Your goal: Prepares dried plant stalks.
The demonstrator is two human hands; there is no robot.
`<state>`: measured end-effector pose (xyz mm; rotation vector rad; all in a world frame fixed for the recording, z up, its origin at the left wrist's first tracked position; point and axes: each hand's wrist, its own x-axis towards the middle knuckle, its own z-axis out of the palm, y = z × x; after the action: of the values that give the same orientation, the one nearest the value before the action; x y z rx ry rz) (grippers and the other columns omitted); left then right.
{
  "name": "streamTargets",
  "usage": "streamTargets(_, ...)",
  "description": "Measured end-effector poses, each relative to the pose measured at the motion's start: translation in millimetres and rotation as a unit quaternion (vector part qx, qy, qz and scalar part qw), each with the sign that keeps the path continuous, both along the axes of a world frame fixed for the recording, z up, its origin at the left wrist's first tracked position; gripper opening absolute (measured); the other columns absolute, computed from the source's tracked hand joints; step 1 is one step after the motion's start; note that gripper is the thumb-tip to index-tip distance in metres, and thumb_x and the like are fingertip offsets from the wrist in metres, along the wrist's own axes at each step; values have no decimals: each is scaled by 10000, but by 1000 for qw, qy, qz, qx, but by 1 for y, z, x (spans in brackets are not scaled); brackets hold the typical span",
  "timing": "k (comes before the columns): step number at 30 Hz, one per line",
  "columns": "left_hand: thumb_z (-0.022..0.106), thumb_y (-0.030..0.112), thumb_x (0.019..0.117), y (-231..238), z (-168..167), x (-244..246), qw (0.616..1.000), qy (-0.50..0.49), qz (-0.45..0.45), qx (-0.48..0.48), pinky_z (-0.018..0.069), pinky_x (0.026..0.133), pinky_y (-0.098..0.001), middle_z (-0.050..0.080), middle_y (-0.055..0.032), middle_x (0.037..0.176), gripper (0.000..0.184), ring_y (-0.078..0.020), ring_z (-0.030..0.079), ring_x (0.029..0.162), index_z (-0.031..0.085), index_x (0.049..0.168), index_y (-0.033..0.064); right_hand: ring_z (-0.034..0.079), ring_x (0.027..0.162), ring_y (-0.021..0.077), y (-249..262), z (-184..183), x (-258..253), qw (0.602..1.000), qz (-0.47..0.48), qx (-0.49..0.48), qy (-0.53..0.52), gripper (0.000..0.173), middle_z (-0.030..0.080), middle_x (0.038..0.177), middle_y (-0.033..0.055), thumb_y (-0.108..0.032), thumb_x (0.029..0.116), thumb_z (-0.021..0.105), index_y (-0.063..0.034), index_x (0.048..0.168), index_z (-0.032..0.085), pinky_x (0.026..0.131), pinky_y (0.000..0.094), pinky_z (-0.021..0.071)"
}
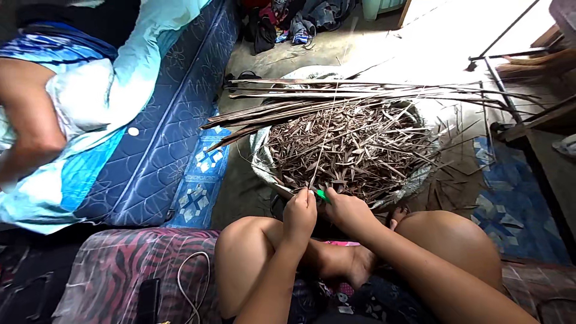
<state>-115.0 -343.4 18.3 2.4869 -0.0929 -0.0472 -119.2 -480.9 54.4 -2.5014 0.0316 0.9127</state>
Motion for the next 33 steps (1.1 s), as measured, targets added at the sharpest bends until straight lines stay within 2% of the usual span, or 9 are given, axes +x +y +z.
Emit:
streamTargets(5, 458, 171, 1073, 1, 7, 1, 998, 57, 13, -9, 541, 812, -492, 706, -181, 877, 342, -295, 692, 842, 722, 1028, -41, 691, 1119, 417, 13, -14, 2, 999, -37, -18, -8, 374, 696, 1158, 231, -184, 1102, 351, -54, 1432, 470, 885, 578, 548)
streamTargets(7, 465, 163, 1072, -1, 9, -5, 997, 66, 7, -34, 556, 866, -467, 741, -174, 957, 333, -270, 719, 902, 741, 1101, -23, 687, 1104, 442, 5, -25, 13, 996, -90, -22, -18, 368, 685, 1162, 253, -196, 1111, 365, -26, 1420, 470, 882, 603, 548)
streamTargets(10, 460, 158, 1069, 0, 9, -8, 997, 38, 13, -68, 550, 714, -353, 731, -107, 892, 327, -157, 660, 717, 745, 1143, 17, 673, 1153, 407, -19, -14, 32, 989, -140, -9, -38, 362, 680, 1198, 235, -207, 1112, 346, -47, 1404, 487, 931, 584, 525)
streamTargets(14, 454, 170, 1084, 8, 8, 3, 985, 93, 41, -137, 451, 560, -250, 571, 7, 672, 316, -57, 485, 530, 737, 1103, 31, 689, 1035, 405, -26, -3, 20, 987, -113, 68, -95, 317, 686, 1060, 226, -235, 1100, 411, -38, 1315, 536, 869, 584, 528)
streamTargets(18, 410, 134, 1093, 4, 15, 5, 947, 163, 80, -266, 389, 444, -192, 433, 62, 519, 326, -27, 420, 421, 657, 919, 12, 697, 1027, 420, -10, -12, 3, 994, -31, 85, -59, 329, 698, 1028, 222, -269, 1099, 403, -49, 1294, 550, 853, 597, 532)
streamTargets(22, 348, 145, 1114, 6, 24, 6, 861, 265, 117, -419, 342, 372, -170, 396, 59, 502, 373, -26, 359, 372, 643, 932, 5, 701, 1063, 417, 0, -14, 6, 997, -47, 39, -51, 324, 701, 1070, 233, -225, 1100, 381, -43, 1324, 528, 870, 585, 542)
streamTargets(25, 345, 142, 1111, 8, 27, 5, 840, 290, 126, -442, 336, 366, -167, 380, 61, 496, 383, -23, 346, 366, 652, 928, 6, 694, 1089, 408, -6, -18, 19, 996, -72, 26, -44, 337, 698, 1119, 222, -241, 1104, 374, -56, 1344, 521, 885, 579, 539)
streamTargets(30, 331, 165, 1110, 13, 29, 7, 795, 329, 133, -492, 323, 352, -155, 352, 80, 481, 389, -7, 325, 349, 630, 895, 41, 707, 1025, 432, -3, -17, 3, 995, -33, 59, -76, 325, 706, 1040, 237, -228, 1085, 405, -41, 1312, 544, 844, 602, 543)
streamTargets(33, 329, 163, 1109, 13, 32, 5, 781, 344, 127, -506, 327, 352, -155, 348, 81, 483, 386, -7, 327, 350, 634, 906, 42, 690, 1076, 439, -16, -18, 20, 994, -94, 18, -51, 349, 694, 1112, 246, -235, 1105, 385, -55, 1376, 510, 882, 609, 536)
